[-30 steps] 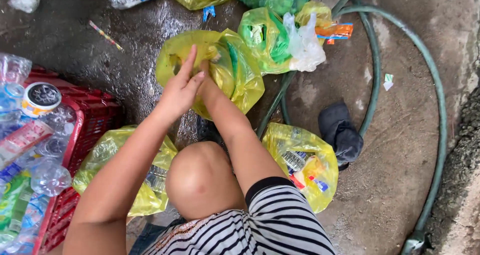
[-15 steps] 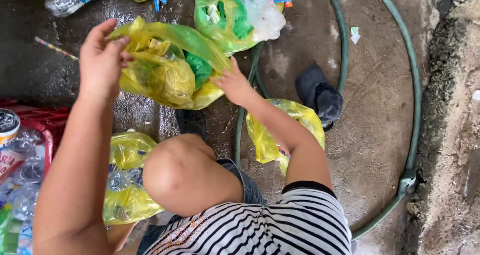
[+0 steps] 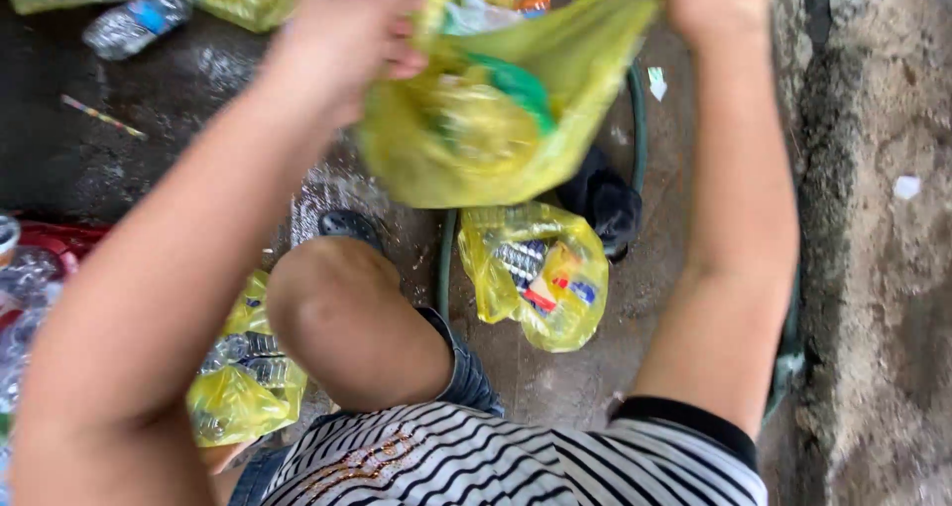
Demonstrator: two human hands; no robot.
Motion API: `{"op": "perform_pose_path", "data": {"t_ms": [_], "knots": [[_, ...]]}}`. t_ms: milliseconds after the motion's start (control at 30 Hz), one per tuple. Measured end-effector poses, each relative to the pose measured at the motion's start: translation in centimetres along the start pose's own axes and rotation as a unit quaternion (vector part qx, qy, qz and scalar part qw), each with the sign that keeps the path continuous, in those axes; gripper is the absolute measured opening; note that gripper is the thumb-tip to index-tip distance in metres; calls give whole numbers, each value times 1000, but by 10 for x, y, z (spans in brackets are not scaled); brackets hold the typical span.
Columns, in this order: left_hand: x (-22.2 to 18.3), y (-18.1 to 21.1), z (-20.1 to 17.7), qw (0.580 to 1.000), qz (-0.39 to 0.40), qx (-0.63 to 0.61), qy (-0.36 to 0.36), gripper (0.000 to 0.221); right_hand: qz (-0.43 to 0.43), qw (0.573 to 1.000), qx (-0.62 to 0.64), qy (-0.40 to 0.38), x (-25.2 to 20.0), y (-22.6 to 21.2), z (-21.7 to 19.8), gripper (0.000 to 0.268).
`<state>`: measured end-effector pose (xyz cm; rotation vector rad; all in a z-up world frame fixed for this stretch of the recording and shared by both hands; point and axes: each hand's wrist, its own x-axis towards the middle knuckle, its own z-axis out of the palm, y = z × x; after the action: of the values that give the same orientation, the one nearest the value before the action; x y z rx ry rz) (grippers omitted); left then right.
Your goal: The person sits on the ground and sorts plastic bottles and cans from multiple plastic bags into a red crate. They repeatedly open bags, remove bottles and cans, and place them into the crate.
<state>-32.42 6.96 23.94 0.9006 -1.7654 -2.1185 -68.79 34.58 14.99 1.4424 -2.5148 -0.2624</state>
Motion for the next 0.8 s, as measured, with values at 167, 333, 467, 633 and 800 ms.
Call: {"op": "perform_pose_path", "data": {"t_ms": [167,333,467,633,800], "knots": [[76,-55,107,987,-62,-147,-5,16,37,964,-260,30,-7,57,-46,21],[116,-170,147,990,-66,-83,-97,32,104,943,-313,-38,-6,81,65,33],[123,-225,88,976,-142,2,-166,38,87,912,-282,-285,-26,19,151,41],[107,-294,-100,985,-144,90,-26,33,31,997,-64,-13,39,-86,154,34],[61,-370,-246,966,-114,145,179,24,-187,913,275,237,163,-280,80,32]]}}
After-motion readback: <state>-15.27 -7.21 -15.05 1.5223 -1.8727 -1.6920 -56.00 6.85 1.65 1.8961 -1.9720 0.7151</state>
